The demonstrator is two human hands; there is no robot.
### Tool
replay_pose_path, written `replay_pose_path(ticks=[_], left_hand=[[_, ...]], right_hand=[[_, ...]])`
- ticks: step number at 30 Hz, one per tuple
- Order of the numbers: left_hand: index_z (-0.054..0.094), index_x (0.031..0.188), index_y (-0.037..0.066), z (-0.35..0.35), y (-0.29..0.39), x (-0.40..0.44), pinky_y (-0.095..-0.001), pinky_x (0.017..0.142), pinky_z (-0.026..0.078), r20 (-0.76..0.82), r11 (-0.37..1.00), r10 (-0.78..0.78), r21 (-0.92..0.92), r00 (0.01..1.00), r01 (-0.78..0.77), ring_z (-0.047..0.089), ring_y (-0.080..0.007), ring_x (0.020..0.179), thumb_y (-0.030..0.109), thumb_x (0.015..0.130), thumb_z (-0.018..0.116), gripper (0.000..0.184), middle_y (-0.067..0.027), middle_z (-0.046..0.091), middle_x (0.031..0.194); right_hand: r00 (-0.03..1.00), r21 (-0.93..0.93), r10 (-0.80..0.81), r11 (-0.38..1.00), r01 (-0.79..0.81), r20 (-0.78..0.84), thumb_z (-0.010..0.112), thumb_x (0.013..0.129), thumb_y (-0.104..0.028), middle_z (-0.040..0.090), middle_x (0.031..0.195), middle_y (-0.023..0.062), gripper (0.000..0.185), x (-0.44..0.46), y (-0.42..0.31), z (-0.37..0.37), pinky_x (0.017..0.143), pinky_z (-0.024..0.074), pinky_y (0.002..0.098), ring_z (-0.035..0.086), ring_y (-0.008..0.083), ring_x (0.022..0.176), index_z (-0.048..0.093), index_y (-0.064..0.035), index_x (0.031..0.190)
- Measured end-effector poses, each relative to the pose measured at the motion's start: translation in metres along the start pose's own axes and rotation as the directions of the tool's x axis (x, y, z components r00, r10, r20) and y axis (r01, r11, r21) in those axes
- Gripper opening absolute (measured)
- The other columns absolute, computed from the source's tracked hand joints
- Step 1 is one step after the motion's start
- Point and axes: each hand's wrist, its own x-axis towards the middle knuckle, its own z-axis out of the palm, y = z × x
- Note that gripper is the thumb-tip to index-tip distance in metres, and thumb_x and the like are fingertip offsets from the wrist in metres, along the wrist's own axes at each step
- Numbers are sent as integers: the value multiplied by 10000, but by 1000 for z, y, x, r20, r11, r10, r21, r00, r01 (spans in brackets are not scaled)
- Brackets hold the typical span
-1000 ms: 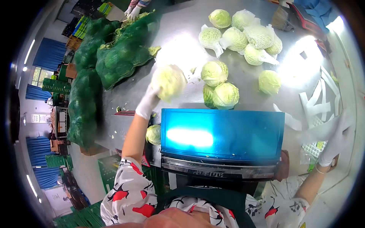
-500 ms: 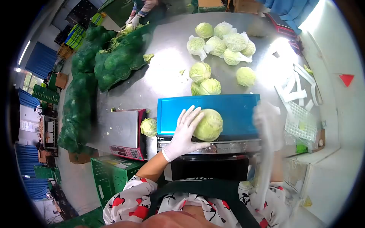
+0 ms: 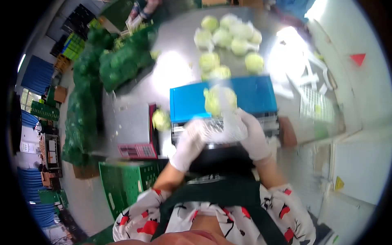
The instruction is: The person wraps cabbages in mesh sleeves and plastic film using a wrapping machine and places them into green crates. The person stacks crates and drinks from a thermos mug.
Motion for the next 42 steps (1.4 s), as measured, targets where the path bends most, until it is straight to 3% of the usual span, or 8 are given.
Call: replay_pose_path(ticks=[6, 9, 13, 16, 18, 25, 32, 42], left_hand=[[570, 1158, 7, -8, 19, -25, -261, 903, 493, 153, 928, -364, 144, 919, 343, 599, -87, 978, 155, 999, 538, 220, -30, 626, 1043], [547, 1342, -8, 3, 9, -42, -263, 973, 460, 37, 272, -665, 942, 746, 196, 567, -125, 1132, 142, 995, 543, 377, -48, 619, 1243], [614, 1247, -79, -14, 24, -30, -380, 1064, 432, 193, 765, -287, 636, 938, 103, 606, -250, 1180, 264, 1038, 468, 428, -148, 638, 1286], [644, 1209, -70, -20, 25, -14, -370, 1038, 448, 132, 964, -74, 263, 988, 37, 624, -233, 1148, 306, 998, 577, 437, -172, 678, 1198], [625, 1257, -45, -33, 28, 6, -323, 964, 495, -111, 581, -126, 797, 986, 164, 645, -172, 1073, 201, 963, 628, 383, -146, 699, 1156], [570, 1280, -75, -89, -9, 134, -343, 803, 522, -300, 318, 447, 934, 843, 164, 696, -251, 919, 403, 941, 603, 587, -221, 711, 1033], [555, 1308, -30, -128, -45, 147, -347, 936, 519, -429, 975, 50, 218, 902, 49, 651, -229, 1081, 307, 995, 504, 462, -167, 646, 1258], [657, 1143, -4, -60, 2, 112, -396, 893, 550, -360, 891, -453, -215, 816, 400, 687, -266, 969, 276, 969, 506, 363, -150, 707, 1094]], right_hand=[[703, 12, 34, 998, -61, 710, 709, 828, -115, 734, 983, 76, 252, -30, -10, -6, 845, 536, 309, 698, 176, 917, 711, -11, 1057], [951, -34, -29, 999, 42, 308, 709, 824, -204, 726, 973, 129, 260, -33, -11, -35, 908, 523, 338, 688, 201, 963, 689, 32, 934], [964, 797, 221, 551, -246, 145, 648, 874, -260, 637, 1240, 192, 529, -51, 36, -42, 1026, 462, 369, 619, 280, 1146, 559, 118, 1234], [930, 447, 289, 817, -363, 227, 686, 867, -155, 599, 1305, 155, 593, -42, 67, -43, 1030, 449, 332, 583, 201, 1173, 479, 99, 1361], [953, -352, 268, 886, -300, -139, 671, 903, -125, 626, 892, 2, 140, -13, 57, -35, 678, 457, 251, 526, 56, 787, 634, -7, 970], [772, -4, 234, 956, -293, -591, 570, 953, -236, 662, 867, 73, 302, 88, 128, -50, 687, 498, 318, 585, 144, 731, 630, 39, 1061], [849, 251, 199, 965, -82, -489, 583, 976, -218, 706, 901, 56, 325, 106, 119, -32, 644, 485, 269, 605, 109, 712, 676, 74, 1086], [935, 22, 353, 936, -352, -37, 739, 895, -249, 694, 955, 41, 335, 150, 77, -78, 806, 498, 221, 646, 98, 876, 676, 3, 1106]])
